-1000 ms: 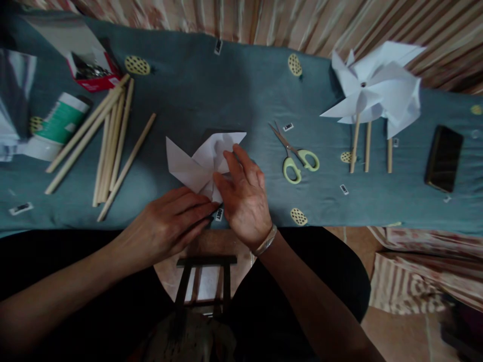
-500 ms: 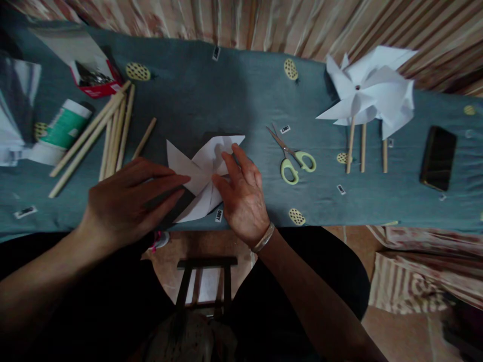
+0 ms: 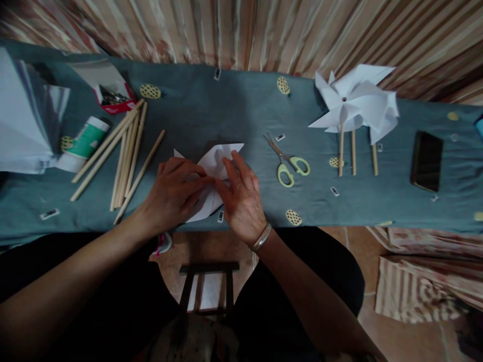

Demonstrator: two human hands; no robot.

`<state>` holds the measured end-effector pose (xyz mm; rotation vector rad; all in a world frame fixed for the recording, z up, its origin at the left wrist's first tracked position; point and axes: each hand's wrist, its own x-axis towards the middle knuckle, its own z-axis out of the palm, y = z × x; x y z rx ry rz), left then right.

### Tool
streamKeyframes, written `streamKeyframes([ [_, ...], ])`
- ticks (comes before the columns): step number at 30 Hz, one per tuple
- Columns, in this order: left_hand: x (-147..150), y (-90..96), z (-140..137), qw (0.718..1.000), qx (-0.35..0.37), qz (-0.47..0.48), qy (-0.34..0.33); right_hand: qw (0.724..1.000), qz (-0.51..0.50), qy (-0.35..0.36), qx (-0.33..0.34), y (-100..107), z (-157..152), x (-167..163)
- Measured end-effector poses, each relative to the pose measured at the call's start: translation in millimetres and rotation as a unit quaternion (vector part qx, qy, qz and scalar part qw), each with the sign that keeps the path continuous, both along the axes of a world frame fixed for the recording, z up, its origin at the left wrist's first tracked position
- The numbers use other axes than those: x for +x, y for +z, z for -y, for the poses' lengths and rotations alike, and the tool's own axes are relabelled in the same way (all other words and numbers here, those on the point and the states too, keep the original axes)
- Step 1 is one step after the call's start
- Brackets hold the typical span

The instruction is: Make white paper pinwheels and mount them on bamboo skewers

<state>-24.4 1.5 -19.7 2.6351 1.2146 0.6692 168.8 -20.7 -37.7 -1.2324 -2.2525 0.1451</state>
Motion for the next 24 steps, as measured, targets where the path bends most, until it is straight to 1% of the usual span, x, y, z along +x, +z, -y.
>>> streamKeyframes([
  [6, 3.6, -2.0, -2.3, 1.000, -0.015, 0.002, -0.002, 1.000, -0.006, -0.006, -0.026, -1.4, 2.5, 4.8],
  [11, 2.9, -1.6, -4.3, 1.000, -0.018, 0.010, -0.013, 1.000, 0.016, -0.013, -0.005, -3.4, 5.6, 2.9],
  [14, 2.7, -1.0, -6.0, 1.000, -0.021, 0.010, -0.019, 1.000, 0.025, -0.012, -0.006, -1.3, 5.7, 1.7],
  [20, 3.5, -1.3, -8.2, 0.999, -0.011, 0.026, -0.022, 1.000, 0.010, -0.010, -0.024, 5.5, 2.0, 0.3],
  [24, 3.7, -2.3, -9.3, 0.999, -0.015, 0.025, -0.024, 1.000, 0.000, -0.007, -0.029, 5.6, 0.4, -1.0],
])
